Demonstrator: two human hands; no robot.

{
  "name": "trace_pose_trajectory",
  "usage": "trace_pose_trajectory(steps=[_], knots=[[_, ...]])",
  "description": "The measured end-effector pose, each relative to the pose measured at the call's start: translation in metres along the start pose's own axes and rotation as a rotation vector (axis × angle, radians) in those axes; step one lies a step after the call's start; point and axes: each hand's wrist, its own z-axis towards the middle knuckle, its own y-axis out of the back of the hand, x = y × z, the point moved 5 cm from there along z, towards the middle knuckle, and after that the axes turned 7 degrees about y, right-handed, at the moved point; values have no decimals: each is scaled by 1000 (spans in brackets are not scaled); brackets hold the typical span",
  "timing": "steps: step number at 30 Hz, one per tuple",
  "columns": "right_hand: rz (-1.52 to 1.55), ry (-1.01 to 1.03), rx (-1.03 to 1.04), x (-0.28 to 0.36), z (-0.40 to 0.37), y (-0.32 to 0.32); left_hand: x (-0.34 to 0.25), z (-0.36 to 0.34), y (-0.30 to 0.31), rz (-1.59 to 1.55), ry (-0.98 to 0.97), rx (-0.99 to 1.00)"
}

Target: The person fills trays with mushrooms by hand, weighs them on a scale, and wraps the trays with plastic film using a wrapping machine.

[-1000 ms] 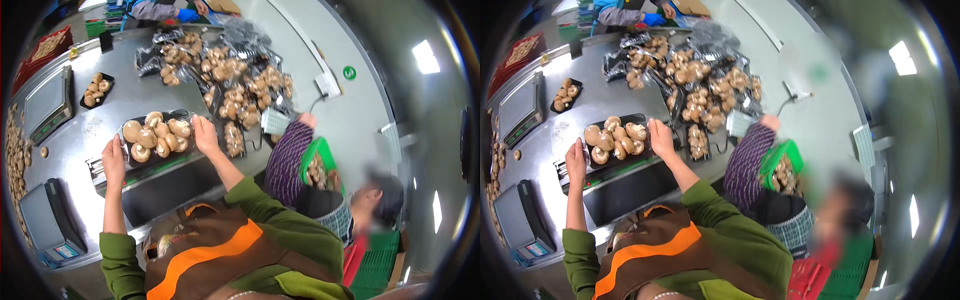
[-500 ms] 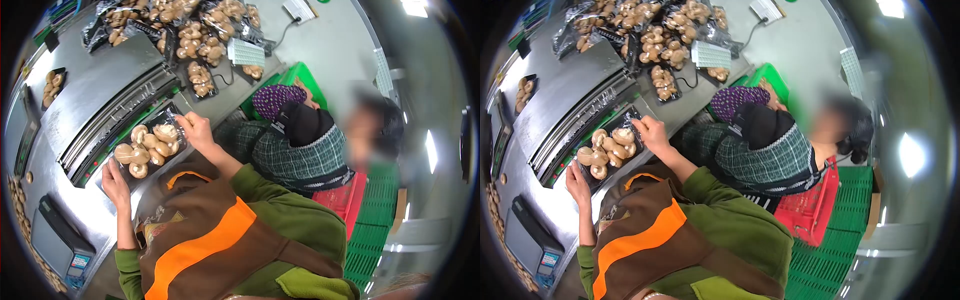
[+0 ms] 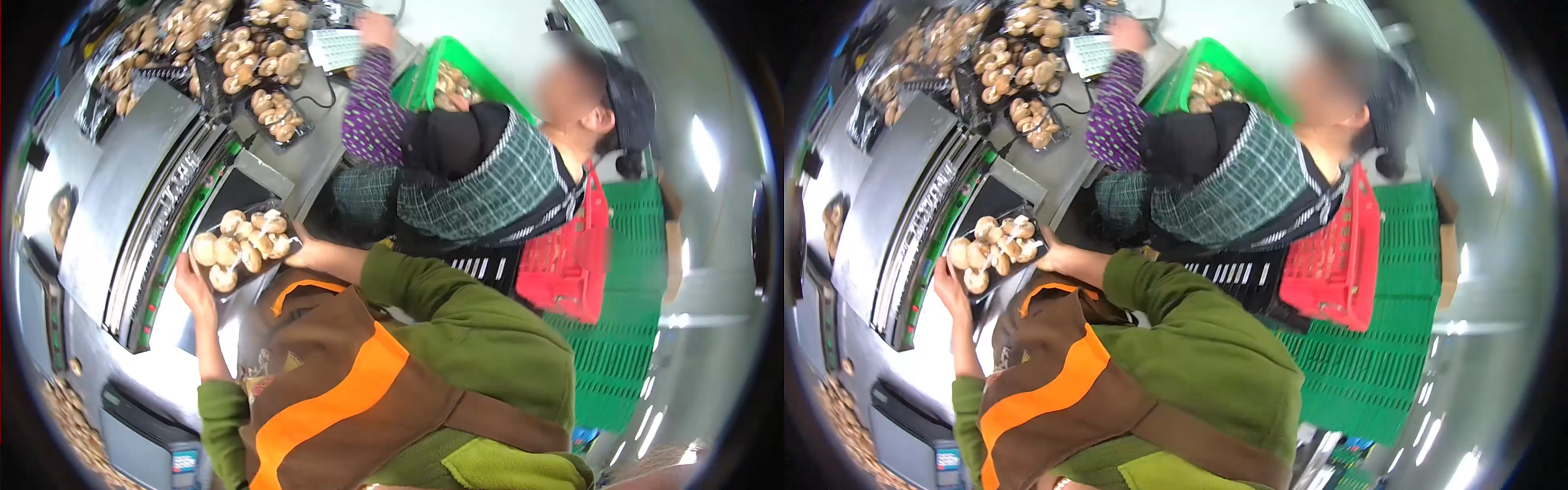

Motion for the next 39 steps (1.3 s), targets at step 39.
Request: trace_pose_trajectory(steps=[39], knots=[[-343,-16,364,85,90,-206,-61,-157,29,-1351,546,363]])
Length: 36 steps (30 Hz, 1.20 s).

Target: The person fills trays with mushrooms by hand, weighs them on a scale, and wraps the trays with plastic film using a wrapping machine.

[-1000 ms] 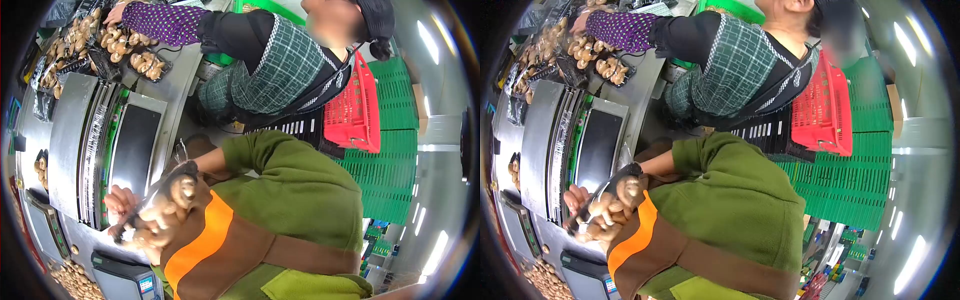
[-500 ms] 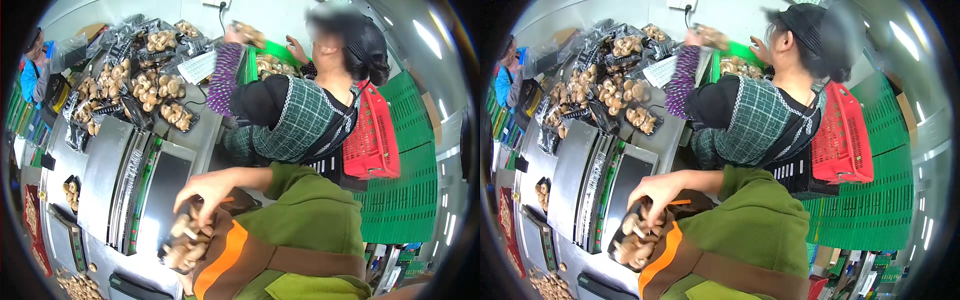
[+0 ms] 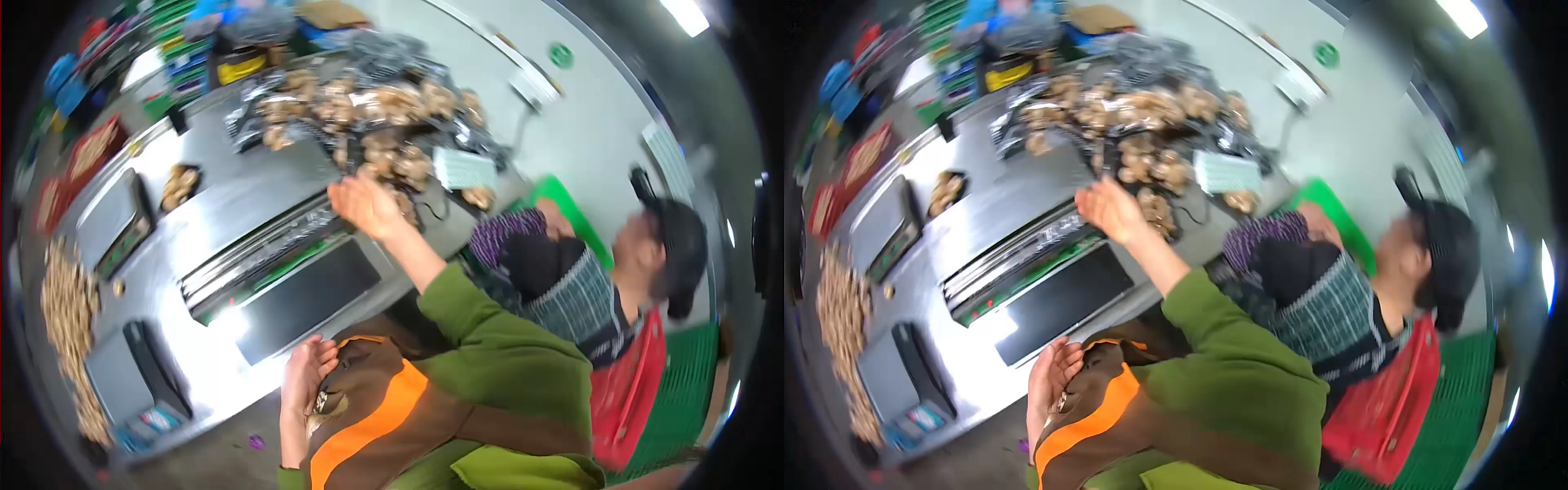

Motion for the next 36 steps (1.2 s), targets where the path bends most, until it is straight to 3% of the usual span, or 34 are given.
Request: trace_pose_trajectory(steps=[1,4,7,11,13,17,20,23,24,26,27,29,33,36], knots=[[-222,-120,222,-30,0,-2,3,-3,3,-58,-48,-34],[-471,-404,210,-120,-40,-40,17,-17,8,-171,-110,-51],[-763,-483,457,-191,-75,-77,26,-32,20,-250,-144,-119],[-882,-588,905,-234,-121,-109,28,-52,30,-328,-210,-172],[-1019,-668,979,-235,-140,-116,30,-62,29,-328,-233,-108],[-1061,-664,981,-271,-158,-93,27,-96,60,-327,-277,-154],[-1258,-736,1067,-305,-178,-96,22,-135,96,-339,-348,-209],[-1375,-664,1389,-339,-196,-116,19,-166,131,-328,-388,-291],[-1385,-637,1354,-345,-192,-124,19,-171,146,-345,-391,-361],[-1396,-835,1477,-351,-198,-147,20,-177,170,-396,-384,-412],[-1447,-762,1488,-352,-192,-153,18,-177,175,-371,-359,-387],[-1539,-677,1377,-347,-180,-163,16,-177,188,-428,-388,-443],[-1451,-758,1145,-316,-159,-172,-5,-154,206,-421,-372,-471],[-1372,-666,1064,-272,-132,-174,-35,-127,203,-398,-342,-459]])
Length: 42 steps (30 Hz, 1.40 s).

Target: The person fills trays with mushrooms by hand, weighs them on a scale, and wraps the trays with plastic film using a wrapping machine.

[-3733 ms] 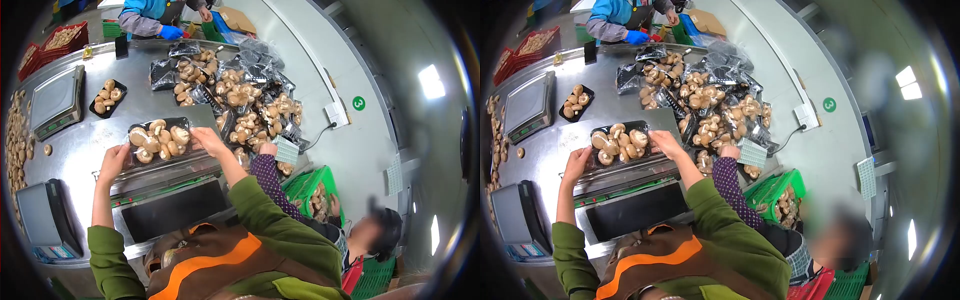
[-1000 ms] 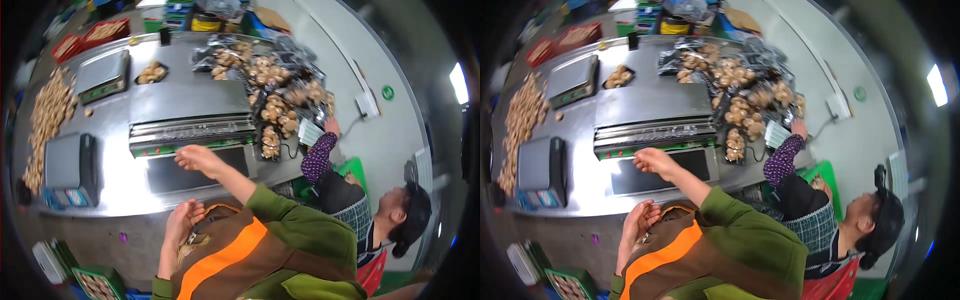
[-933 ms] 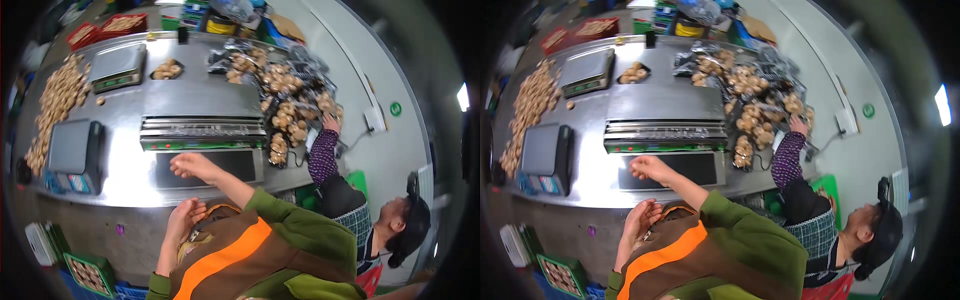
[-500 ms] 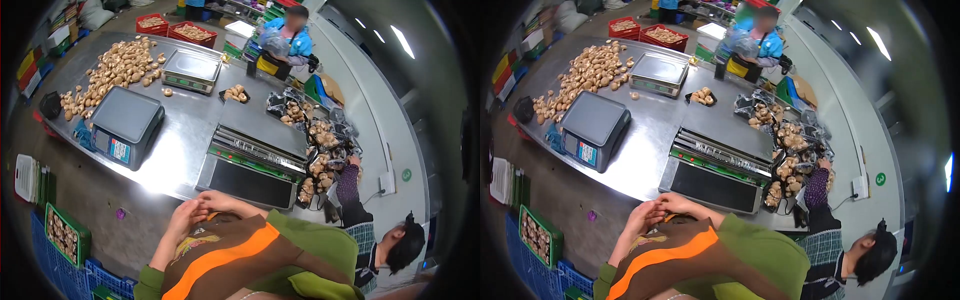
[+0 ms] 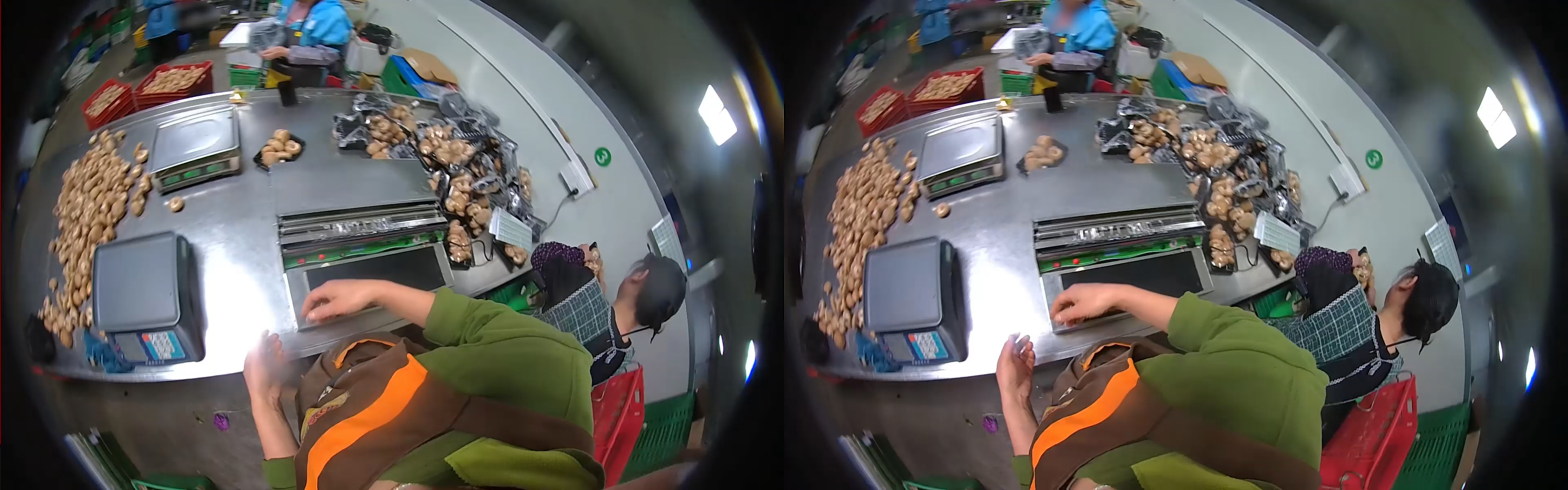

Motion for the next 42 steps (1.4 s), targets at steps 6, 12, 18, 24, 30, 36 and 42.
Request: trace_pose_trajectory(steps=[6,12,18,24,30,36,42], knots=[[421,133,-381,3,-87,124,-53,94,-31,6,-153,20],[816,448,-660,-21,-101,278,-137,184,-80,86,-196,12],[959,310,-904,-84,23,411,-175,311,-134,241,-122,8],[66,-176,-1025,-165,174,517,-179,434,-179,309,74,-74],[-621,-262,-861,-209,276,547,-173,498,-206,363,28,-91],[-486,-278,-780,-218,271,531,-175,509,-221,463,-185,-126],[-91,-169,-963,-183,199,529,-208,467,-264,531,-326,2]])
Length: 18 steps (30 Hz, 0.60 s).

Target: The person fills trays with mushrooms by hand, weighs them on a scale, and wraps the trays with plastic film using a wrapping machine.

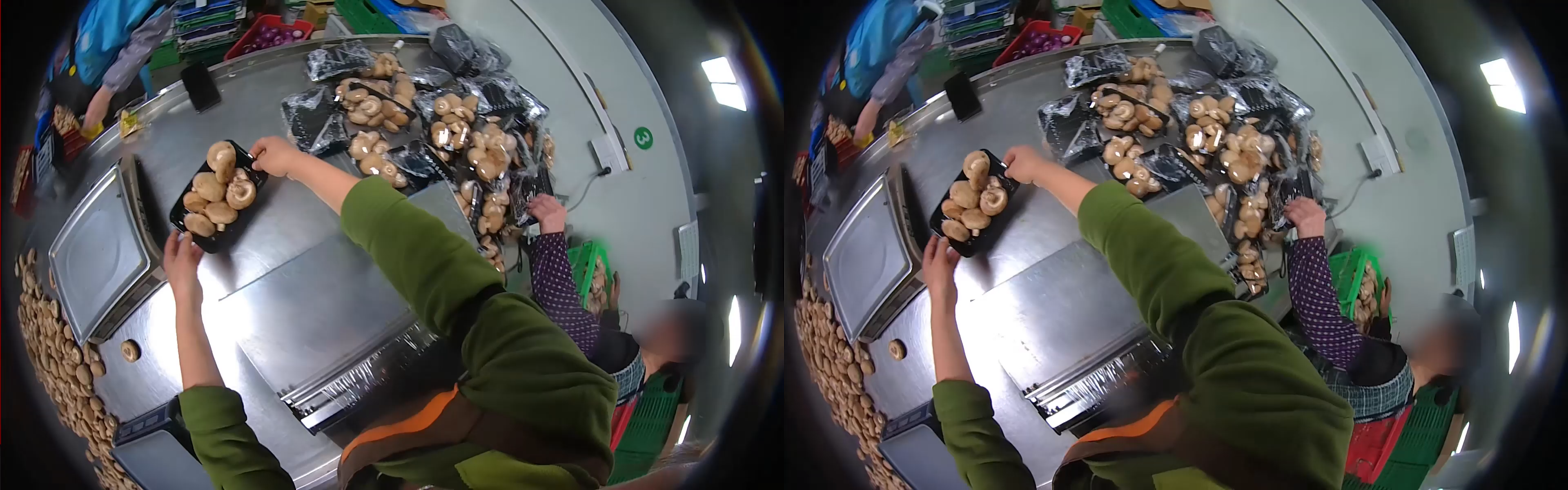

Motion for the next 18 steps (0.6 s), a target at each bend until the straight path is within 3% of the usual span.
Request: trace_pose_trajectory(steps=[3,6,11,15,18], knots=[[178,57,-46,16,-47,43,-14,-23,-9,174,-23,51],[164,103,-89,29,-110,76,-70,-76,-21,205,-130,207],[37,-1,-118,-18,-231,110,-22,-153,-58,311,14,391],[-269,55,-53,-35,-296,119,23,-197,-68,398,145,400],[-246,70,-59,-37,-335,117,36,-233,-69,370,143,395]])
